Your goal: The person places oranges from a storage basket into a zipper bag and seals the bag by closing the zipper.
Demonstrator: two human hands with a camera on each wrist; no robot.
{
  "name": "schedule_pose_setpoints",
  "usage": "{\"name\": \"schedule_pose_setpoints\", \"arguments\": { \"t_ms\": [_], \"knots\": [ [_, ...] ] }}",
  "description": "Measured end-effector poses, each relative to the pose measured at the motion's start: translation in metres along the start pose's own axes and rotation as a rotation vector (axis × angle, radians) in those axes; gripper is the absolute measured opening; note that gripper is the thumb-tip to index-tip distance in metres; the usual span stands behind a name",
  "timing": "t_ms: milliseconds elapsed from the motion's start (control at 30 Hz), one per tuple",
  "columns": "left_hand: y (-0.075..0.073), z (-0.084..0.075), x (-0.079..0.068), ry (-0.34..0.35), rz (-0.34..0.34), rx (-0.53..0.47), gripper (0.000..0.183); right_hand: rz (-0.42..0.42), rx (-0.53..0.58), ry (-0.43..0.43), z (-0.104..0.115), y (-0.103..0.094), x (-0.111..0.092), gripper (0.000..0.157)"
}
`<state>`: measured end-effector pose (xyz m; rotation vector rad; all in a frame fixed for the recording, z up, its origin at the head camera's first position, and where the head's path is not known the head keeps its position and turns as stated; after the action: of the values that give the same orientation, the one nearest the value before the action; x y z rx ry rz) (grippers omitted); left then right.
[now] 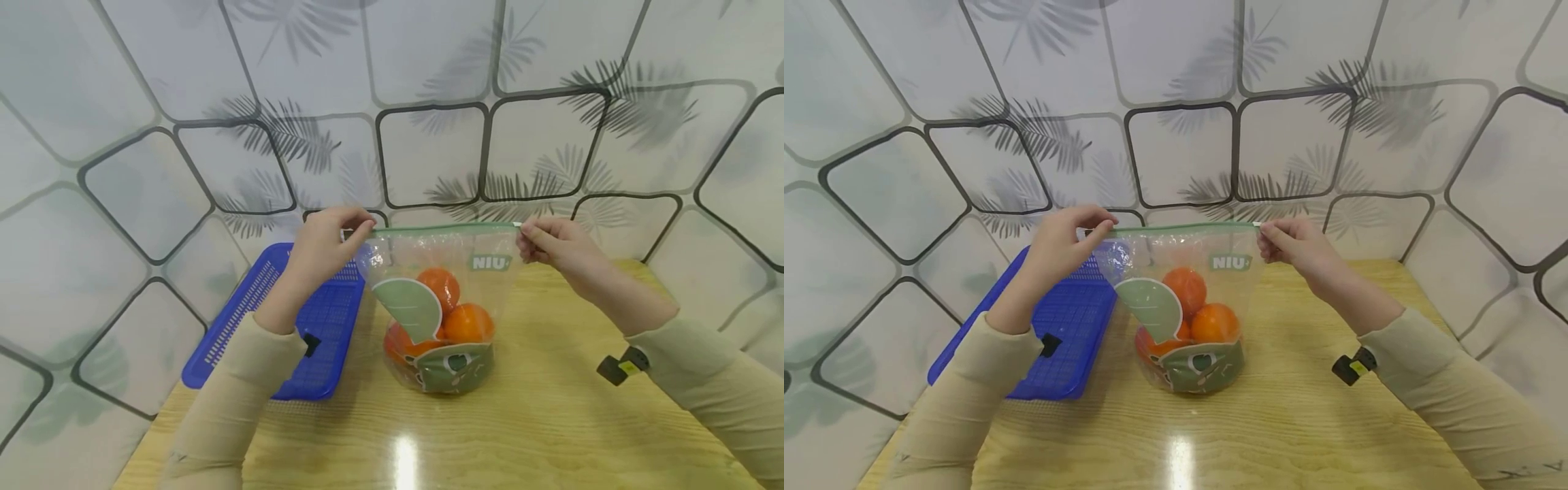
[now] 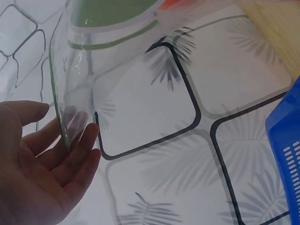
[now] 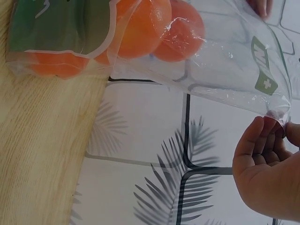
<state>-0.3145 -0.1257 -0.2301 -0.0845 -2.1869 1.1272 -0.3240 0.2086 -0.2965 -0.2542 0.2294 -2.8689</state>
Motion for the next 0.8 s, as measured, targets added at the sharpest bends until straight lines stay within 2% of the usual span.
{"name": "schedule_pose_setpoints", "arguments": {
  "t_ms": [133, 300, 367, 600, 800],
  "knots": [
    [0.007, -0.025, 0.007, 0.106, -0.020, 0.145, 0.021, -0.004, 0.007, -0.005, -0.001, 0.000, -0.001, 0.026],
    [0.018, -0.057, 0.016, 0.300, -0.079, 0.294, 0.019, -0.001, 0.016, -0.013, -0.002, -0.001, -0.002, 0.026],
    [0.023, -0.069, 0.019, 0.355, -0.091, 0.331, 0.018, 0.002, 0.014, -0.017, -0.002, -0.001, -0.003, 0.026],
    [0.045, -0.102, 0.032, 0.417, -0.070, 0.457, 0.018, 0.014, 0.029, -0.019, -0.002, 0.000, -0.003, 0.026],
    [0.066, -0.124, 0.041, 0.463, -0.049, 0.561, 0.018, 0.011, 0.021, -0.005, -0.003, 0.000, -0.004, 0.026]
  ]
}}
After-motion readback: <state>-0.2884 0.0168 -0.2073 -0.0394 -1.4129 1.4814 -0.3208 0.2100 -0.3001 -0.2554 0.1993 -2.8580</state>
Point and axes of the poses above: each hand's wrist, its own x-axis towards the middle knuckle, its own y-axis out of the palm, z = x × y, the point moved 8 cm from there along x, towards the middle knuckle, and after that the axes turned 1 degree about y, right-handed, at the moved point
